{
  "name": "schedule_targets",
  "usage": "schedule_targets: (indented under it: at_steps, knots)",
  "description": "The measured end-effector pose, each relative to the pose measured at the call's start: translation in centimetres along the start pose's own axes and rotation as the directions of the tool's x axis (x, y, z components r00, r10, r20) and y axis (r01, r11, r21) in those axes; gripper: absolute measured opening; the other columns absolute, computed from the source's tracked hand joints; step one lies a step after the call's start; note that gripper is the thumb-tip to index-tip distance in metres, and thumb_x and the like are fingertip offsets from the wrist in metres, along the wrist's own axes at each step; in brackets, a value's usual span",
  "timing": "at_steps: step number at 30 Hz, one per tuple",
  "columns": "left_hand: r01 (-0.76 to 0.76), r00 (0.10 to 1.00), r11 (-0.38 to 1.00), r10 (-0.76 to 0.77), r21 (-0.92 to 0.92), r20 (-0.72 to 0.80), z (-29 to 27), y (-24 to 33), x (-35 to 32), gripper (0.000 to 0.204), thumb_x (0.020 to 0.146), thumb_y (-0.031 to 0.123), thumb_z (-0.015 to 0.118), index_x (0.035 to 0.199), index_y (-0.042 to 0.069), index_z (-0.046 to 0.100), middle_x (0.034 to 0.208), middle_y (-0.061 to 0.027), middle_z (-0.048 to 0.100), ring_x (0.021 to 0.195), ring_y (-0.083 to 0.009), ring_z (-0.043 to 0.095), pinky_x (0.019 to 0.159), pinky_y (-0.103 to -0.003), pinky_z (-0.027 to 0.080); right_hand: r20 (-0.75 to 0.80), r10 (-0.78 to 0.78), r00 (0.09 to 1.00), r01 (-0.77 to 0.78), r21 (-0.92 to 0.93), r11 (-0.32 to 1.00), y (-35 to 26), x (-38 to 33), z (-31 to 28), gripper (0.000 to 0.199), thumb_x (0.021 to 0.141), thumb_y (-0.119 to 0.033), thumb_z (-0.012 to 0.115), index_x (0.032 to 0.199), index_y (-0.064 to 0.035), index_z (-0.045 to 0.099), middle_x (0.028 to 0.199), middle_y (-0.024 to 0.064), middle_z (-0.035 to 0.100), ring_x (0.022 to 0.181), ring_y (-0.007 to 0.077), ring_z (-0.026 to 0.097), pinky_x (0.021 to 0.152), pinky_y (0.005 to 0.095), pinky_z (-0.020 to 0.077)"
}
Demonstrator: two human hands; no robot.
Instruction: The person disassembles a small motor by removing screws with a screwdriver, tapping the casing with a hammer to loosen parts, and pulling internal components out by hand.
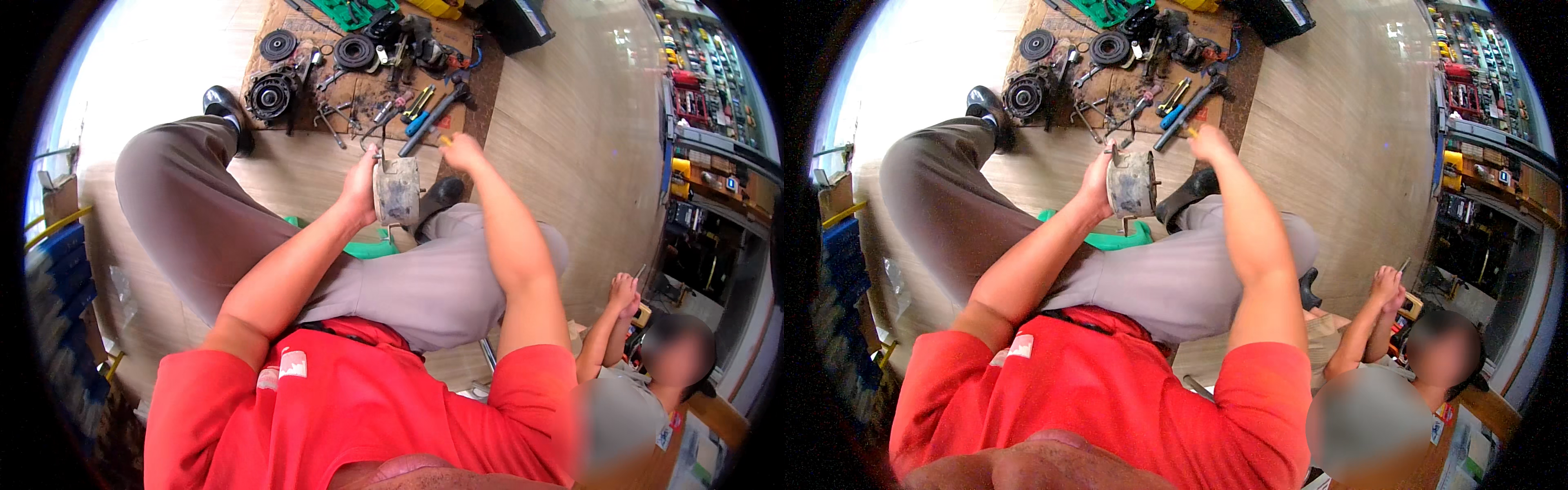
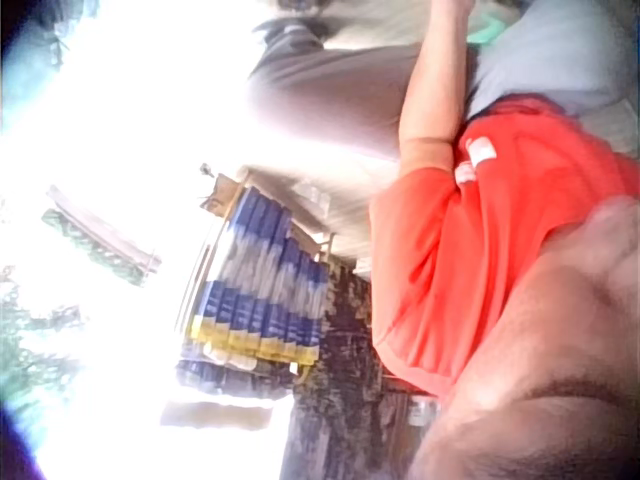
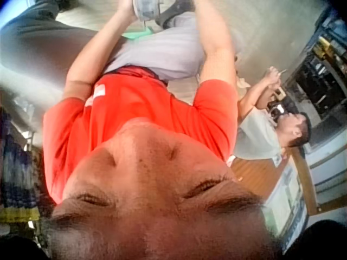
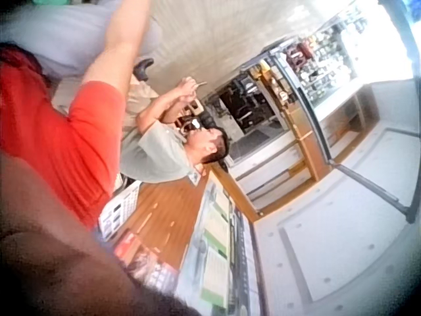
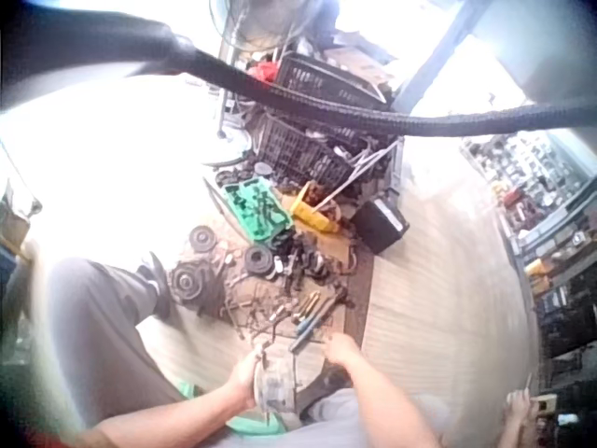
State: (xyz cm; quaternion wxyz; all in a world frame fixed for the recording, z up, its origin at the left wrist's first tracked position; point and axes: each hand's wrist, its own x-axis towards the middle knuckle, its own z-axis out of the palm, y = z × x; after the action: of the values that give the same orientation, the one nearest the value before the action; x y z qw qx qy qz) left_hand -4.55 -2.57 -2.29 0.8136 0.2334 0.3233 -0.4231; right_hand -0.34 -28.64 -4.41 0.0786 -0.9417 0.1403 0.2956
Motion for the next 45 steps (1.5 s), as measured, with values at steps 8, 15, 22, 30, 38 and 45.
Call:
schedule_targets:
  at_steps: [8,15,22,30,38,45]
  knots:
    - [-0.042,0.997,0.993,0.034,-0.109,-0.073,0.2,1.1,-0.3,0.045,0.102,0.051,0.043,0.103,0.008,0.055,0.102,-0.0153,0.065,0.091,-0.0318,0.066,0.082,-0.050,0.056,0.192,-0.093,0.977,0.112,-0.090,0.990,-1.3,5.1,5.3,0.042,0.086,-0.031,0.069,0.110,0.0038,0.067,0.115,0.0244,0.066,0.108,0.0380,0.063,0.092,0.0445,0.0508]
    - [-0.086,0.988,0.991,0.071,-0.103,-0.137,-0.3,1.9,0.4,0.048,0.102,0.052,0.041,0.103,0.006,0.057,0.099,-0.0152,0.065,0.091,-0.0315,0.066,0.082,-0.049,0.056,0.156,0.223,0.962,-0.264,0.333,0.905,-0.8,10.7,6.7,0.047,0.089,-0.033,0.070,0.119,0.0016,0.060,0.106,0.0184,0.066,0.091,0.0336,0.067,0.064,0.0465,0.0563]
    - [-0.051,0.991,0.994,0.039,-0.098,-0.125,-2.3,2.3,0.9,0.048,0.099,0.056,0.045,0.100,0.009,0.059,0.090,-0.0126,0.069,0.080,-0.0296,0.069,0.073,-0.046,0.058,0.160,0.394,0.905,-0.395,0.659,0.640,-3.8,16.8,7.3,0.042,0.092,-0.035,0.066,0.109,0.0027,0.064,0.102,0.0171,0.067,0.081,0.0290,0.067,0.054,0.0398,0.0566]
    - [-0.033,0.984,0.994,0.014,-0.109,-0.177,-3.0,1.7,2.1,0.047,0.100,0.054,0.045,0.100,0.009,0.057,0.090,-0.0146,0.068,0.077,-0.0321,0.069,0.072,-0.049,0.059,-0.065,0.515,0.854,-0.301,0.746,0.594,-6.5,20.0,7.7,0.068,0.090,-0.038,0.066,0.131,0.0103,0.045,0.132,0.0278,0.055,0.119,0.0409,0.057,0.100,0.0445,0.0466]
    - [-0.036,0.991,0.999,0.033,-0.023,-0.132,-2.4,0.9,3.4,0.050,0.101,0.056,0.041,0.102,0.008,0.055,0.095,-0.0171,0.068,0.082,-0.0347,0.069,0.075,-0.053,0.058,-0.060,0.531,0.845,-0.327,0.728,0.603,-5.8,22.2,6.6,0.072,0.089,-0.044,0.066,0.130,0.0114,0.043,0.125,0.0289,0.058,0.121,0.0414,0.054,0.101,0.0461,0.0450]
    - [-0.030,0.983,0.994,0.010,-0.108,-0.184,-4.0,1.1,3.1,0.048,0.101,0.054,0.042,0.104,0.008,0.056,0.094,-0.0164,0.068,0.084,-0.0334,0.069,0.077,-0.051,0.058,-0.240,0.460,0.855,-0.337,0.417,0.844,-7.1,18.9,6.5,0.053,0.096,-0.036,0.056,0.131,0.0032,0.050,0.129,0.0273,0.058,0.124,0.0379,0.054,0.102,0.0453,0.0454]
